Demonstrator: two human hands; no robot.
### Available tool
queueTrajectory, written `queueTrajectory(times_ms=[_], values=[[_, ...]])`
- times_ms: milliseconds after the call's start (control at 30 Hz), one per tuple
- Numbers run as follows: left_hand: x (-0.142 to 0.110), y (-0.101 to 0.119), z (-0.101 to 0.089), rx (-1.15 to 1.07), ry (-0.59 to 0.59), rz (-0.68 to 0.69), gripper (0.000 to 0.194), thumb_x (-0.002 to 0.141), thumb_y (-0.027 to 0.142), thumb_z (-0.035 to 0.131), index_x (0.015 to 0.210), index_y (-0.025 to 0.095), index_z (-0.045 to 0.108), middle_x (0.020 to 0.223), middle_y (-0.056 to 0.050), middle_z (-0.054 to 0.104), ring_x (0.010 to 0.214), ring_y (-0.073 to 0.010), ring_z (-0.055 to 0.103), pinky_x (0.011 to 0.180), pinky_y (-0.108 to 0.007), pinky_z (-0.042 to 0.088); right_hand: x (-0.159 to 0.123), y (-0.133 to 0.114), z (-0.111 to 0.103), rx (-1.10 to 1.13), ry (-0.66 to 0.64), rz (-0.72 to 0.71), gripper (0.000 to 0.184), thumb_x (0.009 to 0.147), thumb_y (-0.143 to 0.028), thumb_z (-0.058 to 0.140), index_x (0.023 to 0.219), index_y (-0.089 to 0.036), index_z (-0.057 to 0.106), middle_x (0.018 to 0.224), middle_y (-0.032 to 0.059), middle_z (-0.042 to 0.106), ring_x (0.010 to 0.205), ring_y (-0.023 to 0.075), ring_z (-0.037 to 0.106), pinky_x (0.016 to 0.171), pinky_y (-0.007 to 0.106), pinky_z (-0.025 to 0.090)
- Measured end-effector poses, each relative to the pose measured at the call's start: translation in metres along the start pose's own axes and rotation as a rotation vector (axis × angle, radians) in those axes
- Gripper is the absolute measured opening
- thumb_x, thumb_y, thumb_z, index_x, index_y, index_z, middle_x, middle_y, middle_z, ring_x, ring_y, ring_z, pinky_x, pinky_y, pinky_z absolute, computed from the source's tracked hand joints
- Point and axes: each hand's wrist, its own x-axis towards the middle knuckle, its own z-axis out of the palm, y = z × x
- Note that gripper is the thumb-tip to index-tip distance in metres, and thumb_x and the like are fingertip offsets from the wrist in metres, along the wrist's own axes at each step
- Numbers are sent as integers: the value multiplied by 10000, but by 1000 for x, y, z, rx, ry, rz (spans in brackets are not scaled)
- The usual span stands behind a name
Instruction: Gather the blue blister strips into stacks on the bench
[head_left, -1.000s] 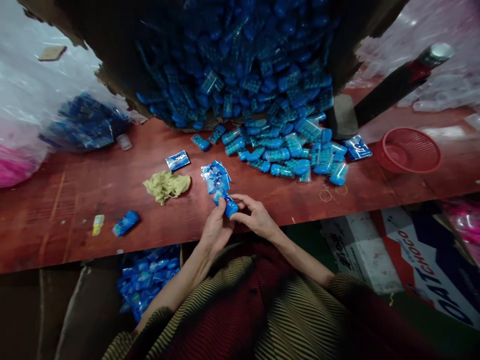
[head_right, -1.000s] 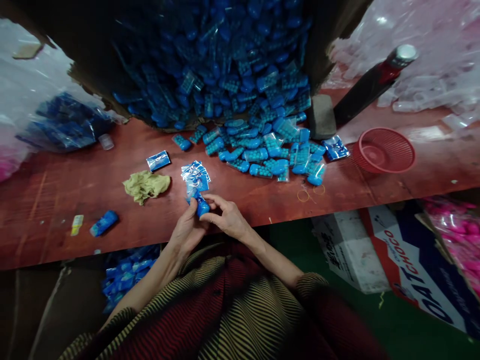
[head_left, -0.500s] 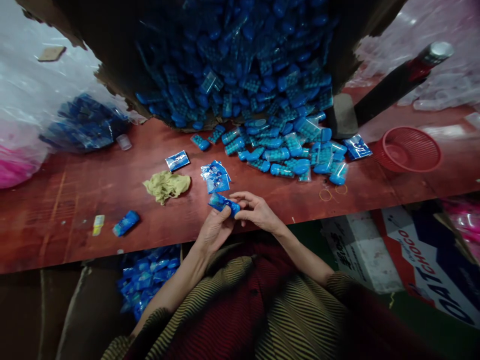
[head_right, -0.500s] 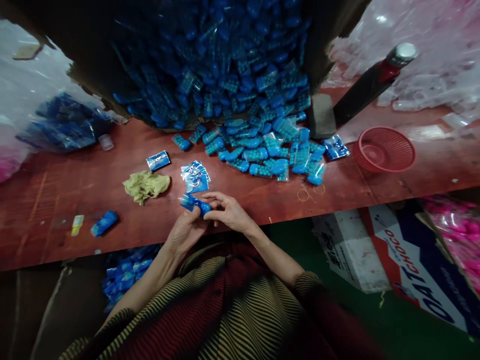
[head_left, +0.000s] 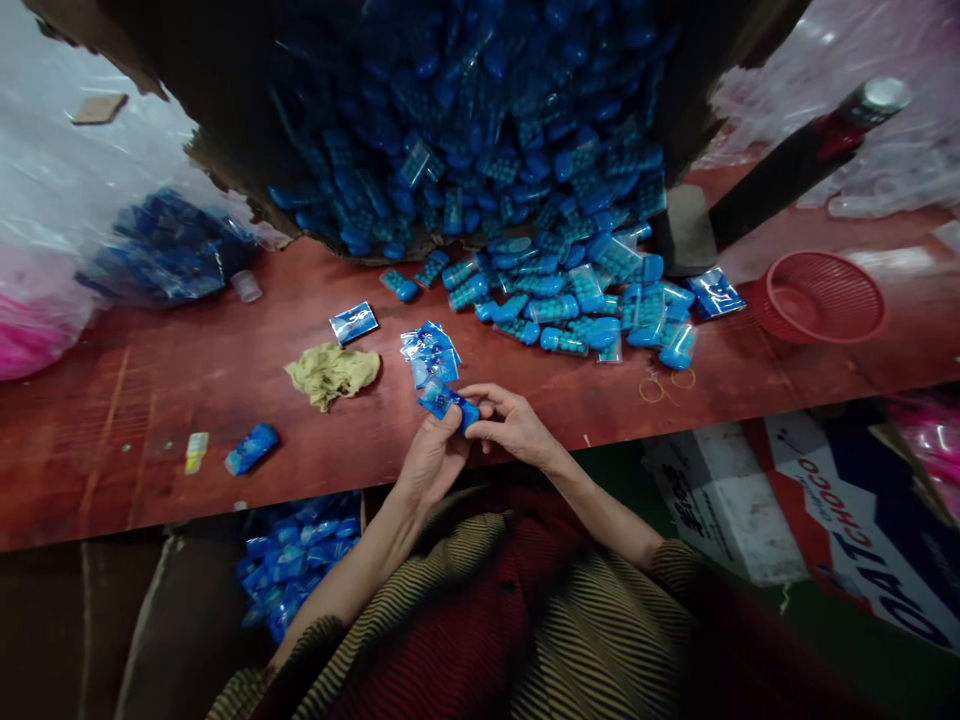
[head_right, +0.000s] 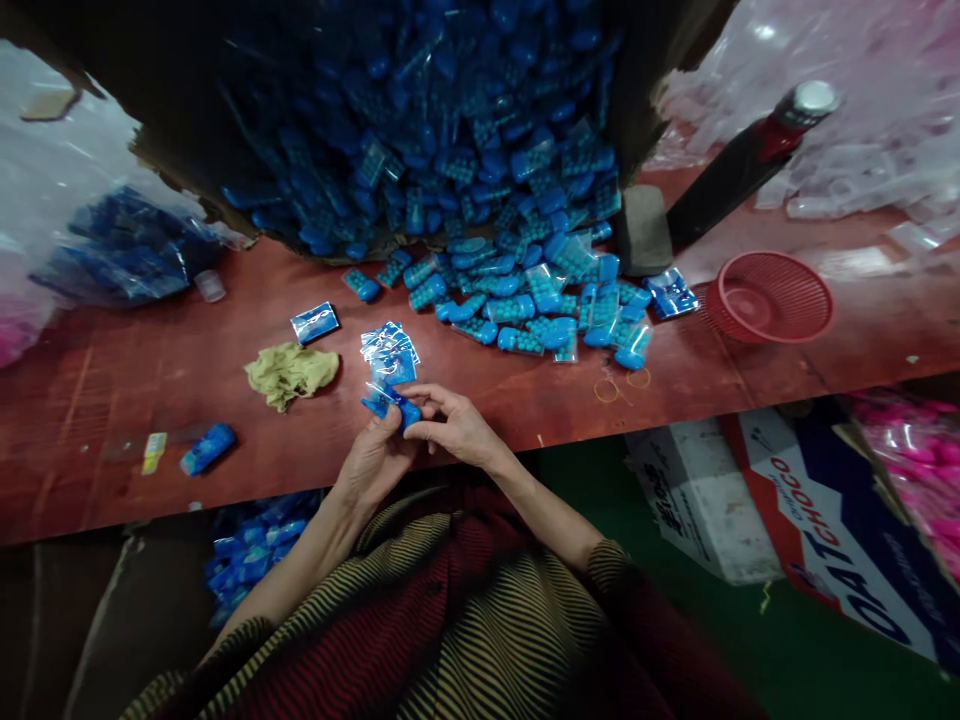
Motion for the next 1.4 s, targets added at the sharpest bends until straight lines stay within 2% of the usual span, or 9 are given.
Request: queueTrajectory(times_ms=[67, 167, 367, 533, 733, 933, 1033, 1200, 1400], values=[[1, -3, 1, 23, 37, 3, 349, 628, 414, 756, 778, 117, 649, 717, -48, 652, 661, -166, 614, 550, -268, 512, 0, 3, 3, -16, 44, 6, 385, 678, -205, 682, 1053, -215, 595, 574, -105, 457, 411, 40, 468, 436, 169, 412], [2, -4, 2, 47, 55, -9, 397, 622, 470, 741, 736, 104, 638, 683, -58, 642, 675, -184, 625, 573, -285, 520, -1, 8, 6, -36, 105, 15, 338, 694, -244, 671, 1017, -192, 587, 523, -113, 446, 391, 45, 460, 428, 166, 394], [1, 4, -1, 49, -13, -70, 221, 695, 270, 721, 828, 102, 668, 792, -67, 685, 704, -164, 622, 666, -294, 523, -4, 7, 1, -128, 98, 23, 468, 670, -252, 706, 1114, -228, 563, 697, -71, 565, 444, 45, 482, 432, 170, 434], [3, 4, -10, -65, 4, -97, 163, 671, 144, 719, 824, 122, 667, 810, -48, 685, 721, -132, 620, 693, -240, 493, -5, 4, -2, -193, 87, -22, 514, 652, -252, 741, 1138, -259, 570, 745, -55, 591, 478, 51, 475, 448, 172, 427], [6, -5, -8, -89, 0, -53, 172, 721, 218, 696, 878, 157, 663, 909, -50, 674, 876, -163, 602, 768, -273, 454, -2, 16, 1, -33, 160, -33, 499, 656, -222, 716, 1129, -235, 559, 807, -33, 594, 580, 75, 530, 549, 203, 489], [6, -7, 0, -37, 45, 3, 213, 719, 271, 706, 884, 146, 653, 800, -21, 649, 643, -100, 538, 582, -227, 416, -5, 19, 9, 23, 219, -36, 438, 728, -257, 646, 1153, -239, 537, 787, -37, 596, 545, 70, 528, 506, 194, 465], [5, -4, 1, -51, 97, 28, 182, 699, 252, 726, 822, 144, 648, 729, 3, 628, 640, -87, 539, 628, -214, 441, -7, 15, 9, -84, 196, -69, 360, 774, -276, 620, 1127, -228, 568, 676, -51, 565, 559, 82, 532, 574, 216, 473], [5, -1, -2, -81, 148, 38, 129, 684, 194, 734, 757, 138, 643, 720, 9, 638, 674, -79, 572, 695, -192, 462, -9, 14, 7, -249, 199, -102, 329, 765, -285, 647, 1084, -222, 596, 683, -38, 579, 619, 104, 539, 650, 242, 465], [5, 4, -4, -75, 121, -27, 54, 721, 115, 678, 765, 126, 649, 745, -13, 661, 661, -86, 596, 674, -193, 477, -9, 17, 9, -123, 177, -82, 419, 753, -270, 641, 1160, -234, 544, 674, -55, 552, 566, 92, 519, 612, 241, 477]])
